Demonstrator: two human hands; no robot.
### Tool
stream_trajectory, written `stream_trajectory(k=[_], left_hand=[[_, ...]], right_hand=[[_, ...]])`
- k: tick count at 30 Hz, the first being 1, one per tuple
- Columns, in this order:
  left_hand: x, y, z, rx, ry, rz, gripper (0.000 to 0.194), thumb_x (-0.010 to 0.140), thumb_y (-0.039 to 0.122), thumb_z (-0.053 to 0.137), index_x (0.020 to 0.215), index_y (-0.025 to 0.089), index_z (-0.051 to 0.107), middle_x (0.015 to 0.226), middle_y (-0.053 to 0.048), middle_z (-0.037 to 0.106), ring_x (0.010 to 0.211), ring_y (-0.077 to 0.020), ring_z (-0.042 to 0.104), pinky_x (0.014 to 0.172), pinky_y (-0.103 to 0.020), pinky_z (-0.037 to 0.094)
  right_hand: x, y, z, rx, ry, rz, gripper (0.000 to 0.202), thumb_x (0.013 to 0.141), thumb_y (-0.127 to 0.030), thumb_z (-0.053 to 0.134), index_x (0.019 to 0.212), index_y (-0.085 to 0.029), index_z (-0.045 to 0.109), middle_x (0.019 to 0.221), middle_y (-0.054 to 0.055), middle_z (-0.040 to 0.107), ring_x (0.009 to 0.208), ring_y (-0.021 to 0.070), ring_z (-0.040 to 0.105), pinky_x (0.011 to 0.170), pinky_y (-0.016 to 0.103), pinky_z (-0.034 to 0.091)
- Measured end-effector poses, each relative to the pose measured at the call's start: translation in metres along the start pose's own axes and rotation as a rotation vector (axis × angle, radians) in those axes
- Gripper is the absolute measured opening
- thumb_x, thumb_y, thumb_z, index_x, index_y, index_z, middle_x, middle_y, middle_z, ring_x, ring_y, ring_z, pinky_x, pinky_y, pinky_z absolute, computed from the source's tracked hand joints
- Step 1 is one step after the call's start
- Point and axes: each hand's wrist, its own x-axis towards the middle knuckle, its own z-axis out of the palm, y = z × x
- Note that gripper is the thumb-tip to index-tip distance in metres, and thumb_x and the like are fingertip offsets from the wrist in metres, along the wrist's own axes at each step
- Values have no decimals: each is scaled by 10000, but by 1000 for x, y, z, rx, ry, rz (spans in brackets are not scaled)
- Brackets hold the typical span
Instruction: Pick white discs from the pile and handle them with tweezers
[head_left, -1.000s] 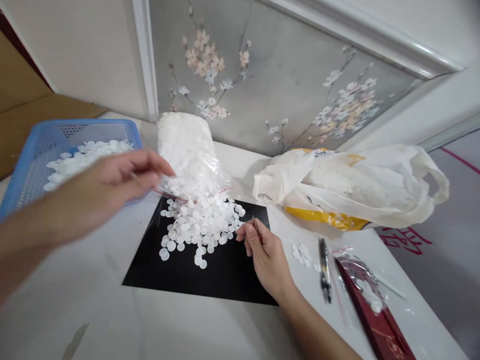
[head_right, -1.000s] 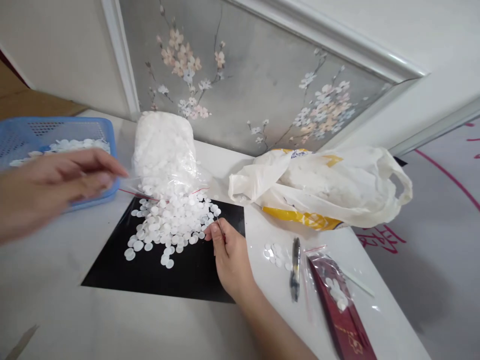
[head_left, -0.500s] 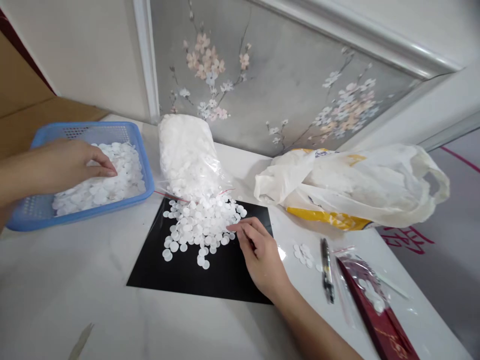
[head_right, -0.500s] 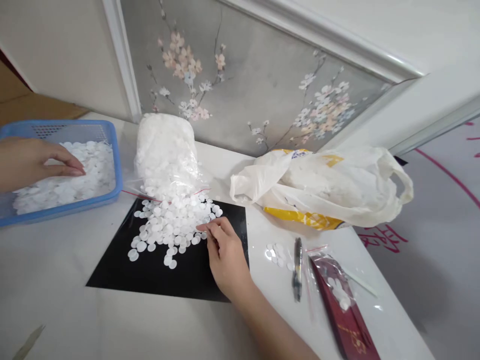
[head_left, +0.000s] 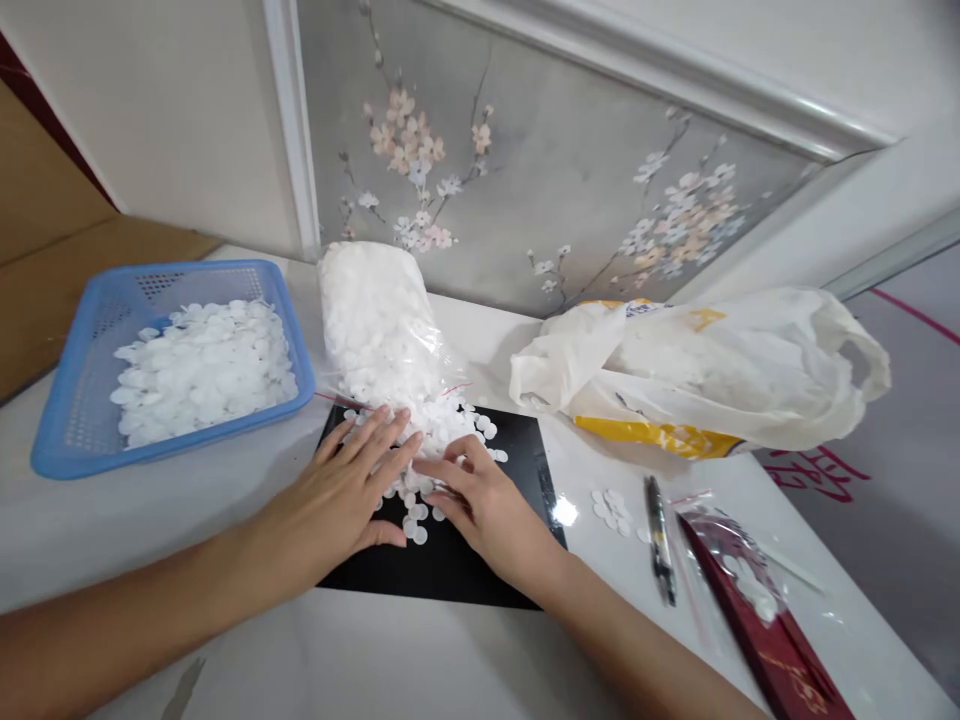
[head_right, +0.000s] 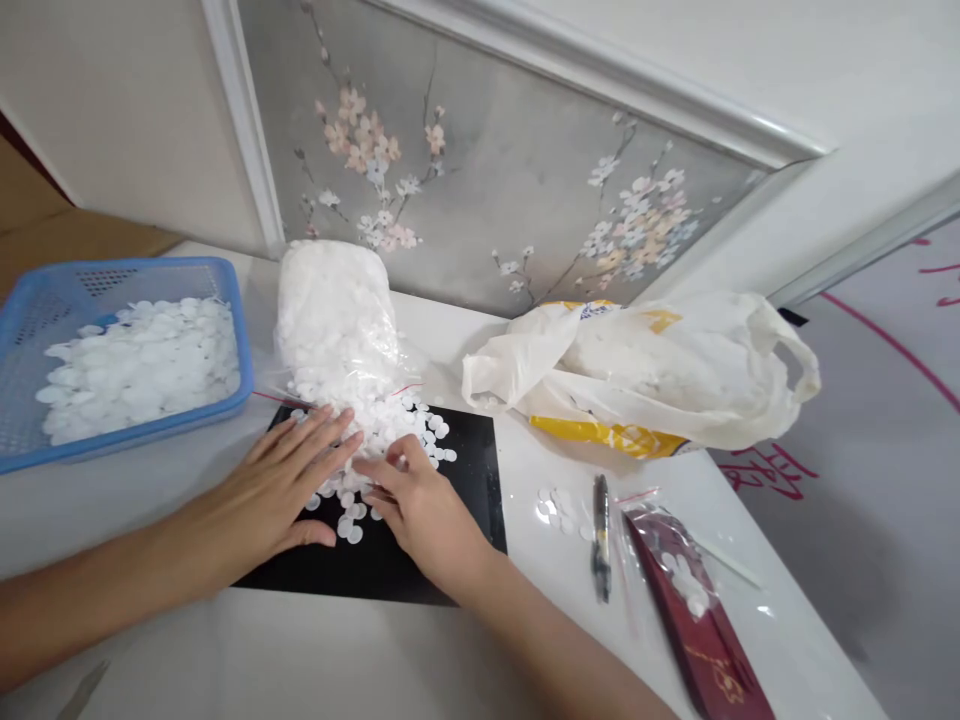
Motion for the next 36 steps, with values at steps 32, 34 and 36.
stream_trajectory(k=[32,34,36], left_hand=[[26,35,2,-164,-141,354,884,832,741,358,1526,219,192,1535,-61,389,1441,-247,283,1200,-404,101],[22,35,0,-182,-167,388,896,833,733,373,1530,209,171,1537,-56,385,1444,-238,277,1205,-382,85],[13,34,-2,-187,-182,404,905,829,732,386,1531,207,166,1535,-51,387,1445,-232,274,1209,-372,64]], right_hand=[[-102,27,-27,-363,143,-82,308,994,-201,395,1119,-131,668,933,112,626,618,153,649,535,266,548],[-112,40,-38,-377,250,83,292,987,-196,402,1050,-154,684,937,111,635,600,151,650,548,275,564],[-118,47,-45,-367,290,170,323,962,-130,383,1111,-185,665,970,111,640,711,182,685,616,295,593]])
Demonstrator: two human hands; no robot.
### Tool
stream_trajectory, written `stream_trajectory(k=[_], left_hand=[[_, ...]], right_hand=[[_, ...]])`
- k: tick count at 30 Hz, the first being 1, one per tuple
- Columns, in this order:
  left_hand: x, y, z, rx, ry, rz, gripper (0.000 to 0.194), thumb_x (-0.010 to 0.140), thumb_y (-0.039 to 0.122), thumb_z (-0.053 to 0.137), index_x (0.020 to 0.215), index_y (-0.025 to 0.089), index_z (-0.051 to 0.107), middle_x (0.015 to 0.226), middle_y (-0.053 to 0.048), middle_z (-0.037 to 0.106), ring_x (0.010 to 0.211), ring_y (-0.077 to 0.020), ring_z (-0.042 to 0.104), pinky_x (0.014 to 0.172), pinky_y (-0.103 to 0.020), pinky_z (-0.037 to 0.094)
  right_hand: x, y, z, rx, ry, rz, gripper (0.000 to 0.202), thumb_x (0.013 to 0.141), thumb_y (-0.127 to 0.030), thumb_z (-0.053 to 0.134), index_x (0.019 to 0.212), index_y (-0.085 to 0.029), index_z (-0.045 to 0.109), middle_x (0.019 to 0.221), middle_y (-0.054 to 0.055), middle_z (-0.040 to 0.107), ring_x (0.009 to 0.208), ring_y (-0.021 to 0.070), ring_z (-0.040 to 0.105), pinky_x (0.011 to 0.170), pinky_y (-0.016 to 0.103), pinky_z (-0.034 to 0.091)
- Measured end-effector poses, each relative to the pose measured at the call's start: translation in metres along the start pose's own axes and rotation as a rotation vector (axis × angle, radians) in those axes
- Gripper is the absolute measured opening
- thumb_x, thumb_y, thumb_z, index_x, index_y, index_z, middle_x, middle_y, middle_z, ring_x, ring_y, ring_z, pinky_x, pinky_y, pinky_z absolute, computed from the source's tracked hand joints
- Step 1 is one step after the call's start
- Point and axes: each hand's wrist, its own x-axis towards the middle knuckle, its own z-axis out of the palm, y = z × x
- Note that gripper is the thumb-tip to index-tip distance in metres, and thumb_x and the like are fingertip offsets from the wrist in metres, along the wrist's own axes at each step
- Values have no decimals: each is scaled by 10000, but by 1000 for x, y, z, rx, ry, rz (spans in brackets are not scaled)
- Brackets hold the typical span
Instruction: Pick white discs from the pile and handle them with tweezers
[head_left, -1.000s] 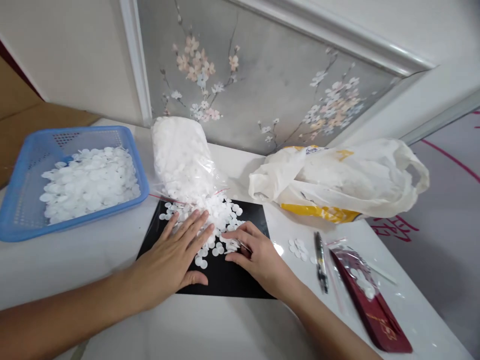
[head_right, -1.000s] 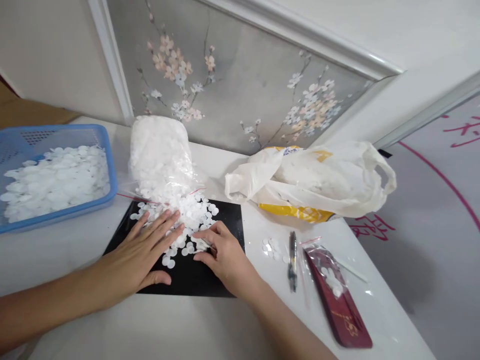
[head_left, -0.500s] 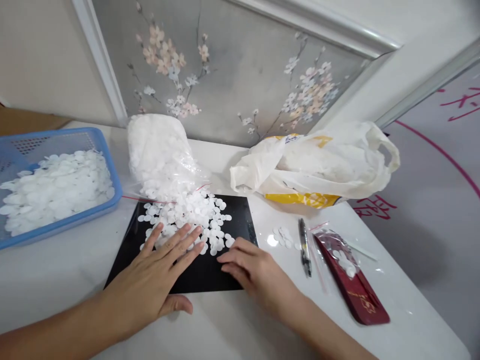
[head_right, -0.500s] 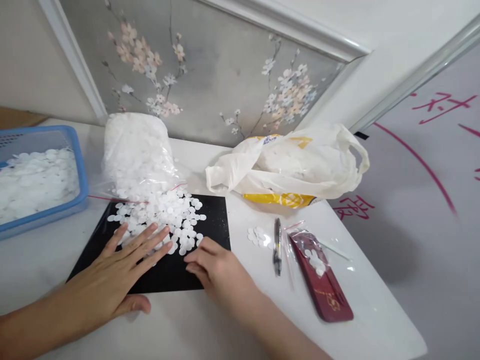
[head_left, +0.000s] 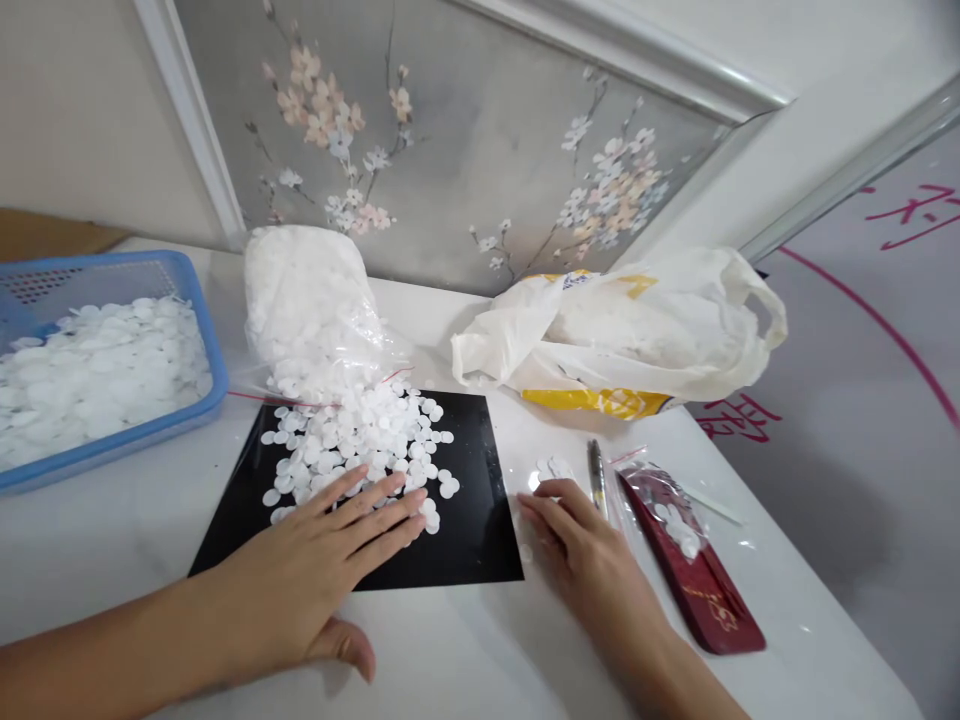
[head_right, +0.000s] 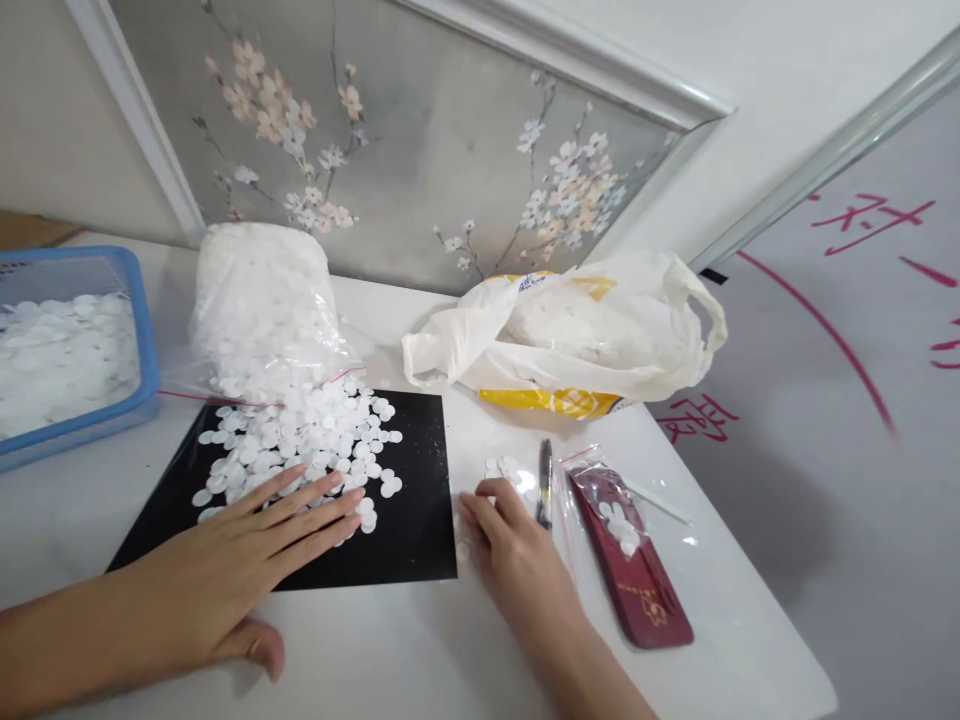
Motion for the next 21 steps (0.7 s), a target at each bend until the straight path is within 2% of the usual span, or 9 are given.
stream_trajectory(k=[3,6,9,11,17,21], left_hand=[[-13,5,1,-2,-9,-16,920,812,744,397,1530,217,167,1533,-57,391,1443,-241,276,1208,-392,84],[-23,9,0,12,-43,-22,921,801,749,409,1527,231,180,1535,-59,386,1446,-254,265,1197,-406,126],[-30,10,-4,33,-69,-23,911,789,761,407,1522,260,202,1536,-46,385,1441,-267,277,1182,-396,168],[-35,9,-7,57,-67,-16,900,784,768,393,1520,284,206,1535,-32,387,1433,-269,296,1180,-389,162],[-45,-8,-5,97,-3,-126,947,785,757,394,1534,262,91,1509,-66,427,1419,-256,331,1195,-402,75],[-45,-13,-4,92,-20,-154,908,800,742,407,1531,287,121,1535,-49,385,1435,-255,297,1196,-389,88]], right_hand=[[5,-4,2,25,-65,-102,513,900,-21,347,1329,-225,542,1176,135,620,950,218,683,730,321,616],[14,-22,14,15,-158,-236,495,916,-53,395,1382,-190,489,1318,166,560,1065,268,642,803,391,614],[20,-34,26,42,-157,-235,465,904,-17,386,1330,-140,524,1241,173,592,1037,254,648,748,353,626],[20,-36,28,93,-148,-232,472,889,18,359,1284,-154,552,1179,149,612,1004,218,656,724,305,622],[23,-37,18,198,-105,-285,423,857,40,348,1085,-198,613,988,95,664,839,177,671,691,284,591],[29,-53,16,360,-237,-217,367,804,41,378,978,-208,584,841,35,626,678,133,632,578,221,539]])
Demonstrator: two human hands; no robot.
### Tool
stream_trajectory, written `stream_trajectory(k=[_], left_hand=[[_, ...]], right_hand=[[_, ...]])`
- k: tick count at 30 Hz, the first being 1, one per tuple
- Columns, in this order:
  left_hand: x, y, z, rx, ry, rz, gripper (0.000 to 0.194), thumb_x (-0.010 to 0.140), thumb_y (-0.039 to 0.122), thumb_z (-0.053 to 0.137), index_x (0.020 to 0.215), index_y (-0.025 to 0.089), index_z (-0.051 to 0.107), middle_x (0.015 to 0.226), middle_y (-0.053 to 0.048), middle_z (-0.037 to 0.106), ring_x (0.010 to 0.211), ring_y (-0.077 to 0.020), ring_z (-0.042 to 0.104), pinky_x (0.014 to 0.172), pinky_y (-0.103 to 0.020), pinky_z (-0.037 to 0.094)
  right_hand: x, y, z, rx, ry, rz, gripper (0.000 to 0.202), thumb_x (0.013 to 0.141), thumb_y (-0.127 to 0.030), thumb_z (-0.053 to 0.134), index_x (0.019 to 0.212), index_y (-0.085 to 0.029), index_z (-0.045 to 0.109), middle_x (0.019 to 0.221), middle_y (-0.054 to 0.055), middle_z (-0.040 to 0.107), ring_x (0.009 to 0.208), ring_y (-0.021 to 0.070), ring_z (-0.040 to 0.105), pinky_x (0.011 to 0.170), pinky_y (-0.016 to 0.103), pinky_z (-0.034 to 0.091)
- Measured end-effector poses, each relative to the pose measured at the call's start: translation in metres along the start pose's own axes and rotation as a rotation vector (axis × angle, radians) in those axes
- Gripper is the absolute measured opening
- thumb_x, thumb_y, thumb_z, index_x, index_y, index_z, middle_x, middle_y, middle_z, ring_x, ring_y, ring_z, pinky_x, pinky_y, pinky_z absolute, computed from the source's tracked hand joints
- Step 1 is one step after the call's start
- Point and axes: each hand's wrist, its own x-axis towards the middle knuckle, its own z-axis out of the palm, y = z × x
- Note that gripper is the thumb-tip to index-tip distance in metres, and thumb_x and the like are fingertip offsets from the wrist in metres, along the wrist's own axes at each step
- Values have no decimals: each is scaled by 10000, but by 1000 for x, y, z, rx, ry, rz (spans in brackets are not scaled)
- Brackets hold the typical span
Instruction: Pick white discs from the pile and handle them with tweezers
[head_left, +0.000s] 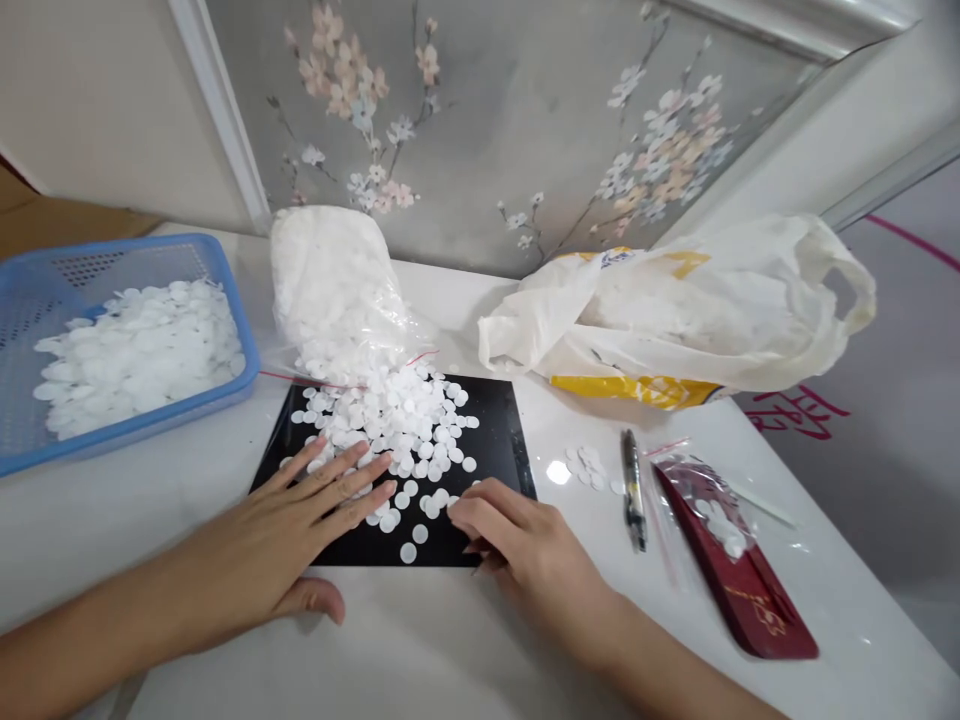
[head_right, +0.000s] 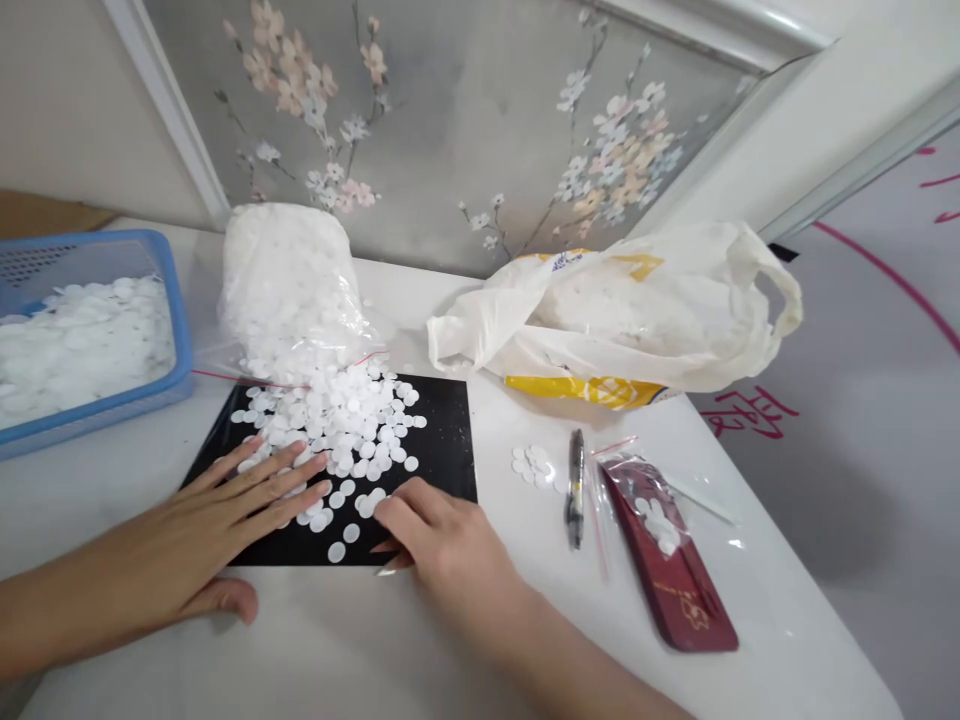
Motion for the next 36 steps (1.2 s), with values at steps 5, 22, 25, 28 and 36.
stream_trajectory(k=[5,22,25,28,36], left_hand=[[-1,7,-1,20,16,-15,917,766,783,399,1522,316,174,1572,-79,302,1451,-327,234,1175,-469,133],[39,39,13,-155,7,66,929,840,580,570,1526,276,23,1517,-17,416,1370,-204,421,1158,-296,282],[38,38,15,-123,34,84,897,873,562,537,1526,248,7,1505,-15,432,1365,-211,428,1136,-295,316],[32,33,10,-95,24,109,850,894,593,467,1527,245,20,1496,-6,446,1360,-209,434,1137,-309,310],[31,31,1,-32,144,84,531,934,495,492,1407,255,467,1449,-10,519,1329,-238,457,1111,-352,350]], right_hand=[[3,-12,10,245,-12,137,299,795,33,444,888,-215,582,828,8,592,655,107,601,589,195,502],[0,10,-11,93,51,443,209,788,-94,593,634,-206,505,625,-27,560,521,112,494,492,215,360],[0,10,-14,127,29,446,208,756,-57,588,629,-201,509,643,-31,548,509,96,461,464,199,334],[-1,12,-17,207,-9,461,198,736,-27,560,651,-202,525,600,-55,521,492,86,447,452,183,321],[-4,15,-29,159,-79,466,234,701,43,556,658,-187,553,659,-47,522,513,77,445,492,188,343]])
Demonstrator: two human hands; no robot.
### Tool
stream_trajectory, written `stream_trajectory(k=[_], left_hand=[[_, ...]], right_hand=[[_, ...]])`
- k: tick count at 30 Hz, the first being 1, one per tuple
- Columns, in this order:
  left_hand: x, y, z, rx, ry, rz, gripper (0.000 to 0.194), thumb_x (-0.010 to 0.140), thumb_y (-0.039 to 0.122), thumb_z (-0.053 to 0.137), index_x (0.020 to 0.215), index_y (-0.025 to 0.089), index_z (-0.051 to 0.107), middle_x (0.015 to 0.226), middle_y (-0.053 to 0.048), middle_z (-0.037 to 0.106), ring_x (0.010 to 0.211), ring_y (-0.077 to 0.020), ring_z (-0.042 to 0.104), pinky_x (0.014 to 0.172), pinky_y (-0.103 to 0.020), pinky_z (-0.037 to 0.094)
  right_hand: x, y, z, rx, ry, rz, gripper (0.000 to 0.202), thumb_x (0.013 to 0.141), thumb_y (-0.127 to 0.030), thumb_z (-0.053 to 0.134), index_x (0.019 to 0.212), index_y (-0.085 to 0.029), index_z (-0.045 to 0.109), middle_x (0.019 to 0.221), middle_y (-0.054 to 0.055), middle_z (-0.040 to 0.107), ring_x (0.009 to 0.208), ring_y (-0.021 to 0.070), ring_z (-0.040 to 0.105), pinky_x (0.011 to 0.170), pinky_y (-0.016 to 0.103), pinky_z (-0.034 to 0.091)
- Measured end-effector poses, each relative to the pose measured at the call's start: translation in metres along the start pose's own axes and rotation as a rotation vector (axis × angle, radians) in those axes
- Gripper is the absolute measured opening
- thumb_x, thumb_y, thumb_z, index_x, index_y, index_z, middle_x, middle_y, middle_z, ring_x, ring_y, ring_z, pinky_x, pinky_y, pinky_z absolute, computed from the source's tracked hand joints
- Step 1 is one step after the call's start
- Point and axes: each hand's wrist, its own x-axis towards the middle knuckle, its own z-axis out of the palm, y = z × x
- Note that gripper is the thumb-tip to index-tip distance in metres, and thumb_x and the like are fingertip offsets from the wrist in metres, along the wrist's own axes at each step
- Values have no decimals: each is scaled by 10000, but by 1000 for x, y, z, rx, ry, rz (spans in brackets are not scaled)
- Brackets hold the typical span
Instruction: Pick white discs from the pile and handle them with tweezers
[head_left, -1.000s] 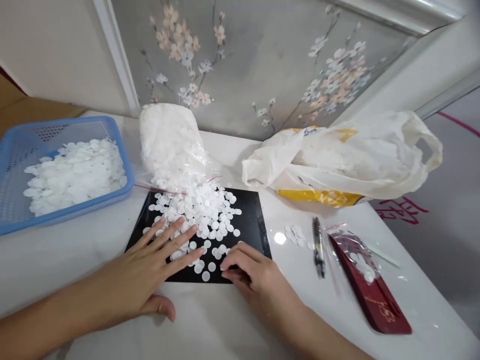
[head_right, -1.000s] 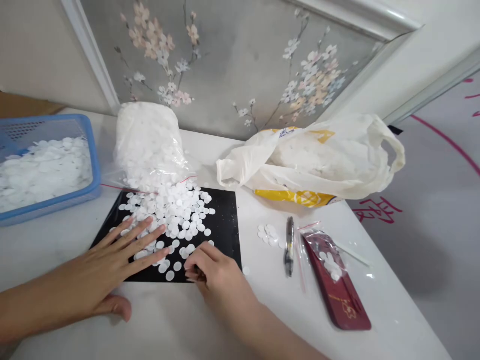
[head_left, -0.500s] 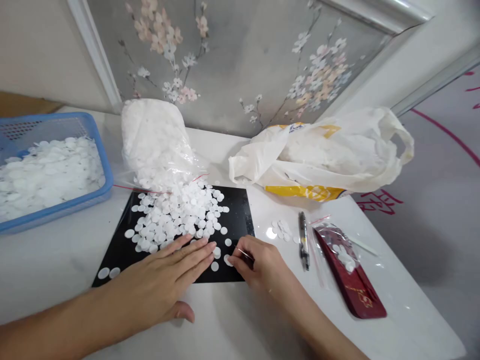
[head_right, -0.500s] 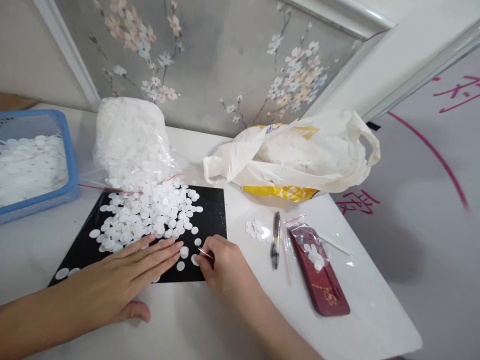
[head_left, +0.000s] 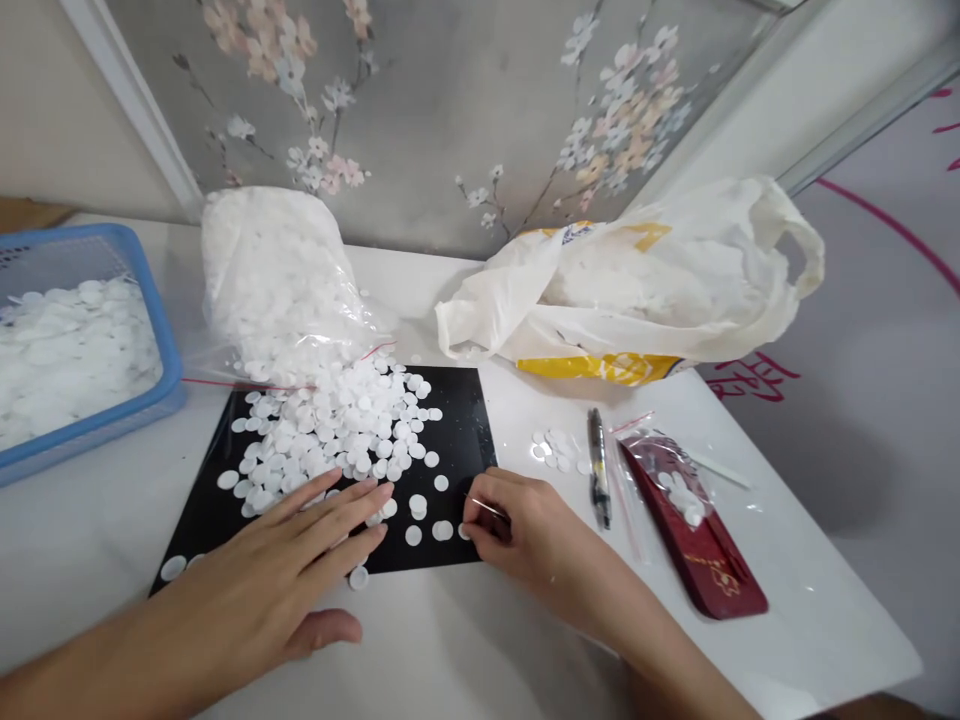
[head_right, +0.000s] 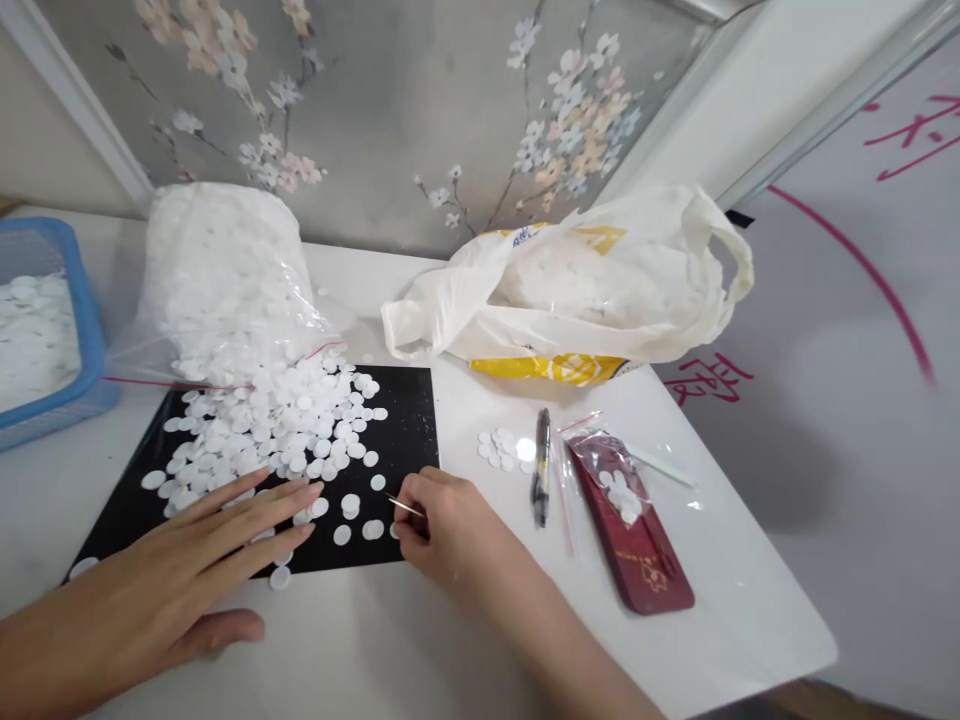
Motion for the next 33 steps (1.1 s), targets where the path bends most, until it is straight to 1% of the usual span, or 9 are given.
stream_trajectory(k=[2,4,8,11,18,24,29,31,33], left_hand=[[12,4,3,-28,-1,-52,407,968,410,464,1333,247,540,1401,-26,557,1279,-237,495,1066,-364,393],[29,7,5,-86,-15,-114,347,998,312,409,1299,215,552,1250,-52,632,1136,-222,575,979,-368,444],[67,5,4,-217,-149,-196,164,948,218,498,971,187,658,874,-28,618,839,-211,585,762,-346,464],[81,-1,3,-331,-201,-284,70,881,184,600,814,176,620,827,-14,575,797,-200,557,725,-321,426],[81,-6,-6,-602,-248,-531,154,848,209,592,694,198,596,749,21,568,720,-160,529,663,-268,373],[83,-1,-23,-929,-265,-813,201,830,367,601,696,218,620,611,57,546,567,-117,466,514,-229,307],[79,-4,-22,-1124,-233,-811,143,811,363,624,854,227,609,679,53,635,620,-124,525,549,-216,349],[75,-5,-20,-1096,-267,-799,128,809,325,618,903,238,607,678,58,647,624,-129,539,559,-217,353],[73,-5,-18,-1006,-305,-765,71,796,292,624,838,235,628,654,59,630,611,-130,536,555,-221,346]], right_hand=[[0,-1,-3,27,-52,9,228,736,33,574,691,-191,582,669,-47,534,530,82,459,506,190,351],[1,-1,-3,64,-49,1,201,788,-5,583,746,-201,605,693,-44,560,560,93,486,531,197,372],[9,4,1,76,129,-31,155,852,-70,579,836,-215,629,790,-19,596,675,123,560,627,229,428],[17,6,5,83,198,-44,120,845,-103,621,847,-219,652,811,-12,582,695,129,575,643,237,444],[21,3,6,81,152,-35,172,790,-47,650,710,-199,639,762,-34,550,574,86,491,532,209,380],[15,-10,11,329,140,-47,15,819,-191,689,815,-203,698,745,-28,595,576,87,502,529,199,373],[15,-20,11,514,42,73,142,830,-272,659,723,-179,655,612,-52,552,539,84,422,502,203,321],[16,-18,10,565,21,112,141,822,-272,652,721,-174,644,600,-56,530,536,83,399,496,205,307],[16,-16,9,603,44,138,149,811,-284,660,717,-171,638,611,-48,546,559,90,424,517,210,324]])
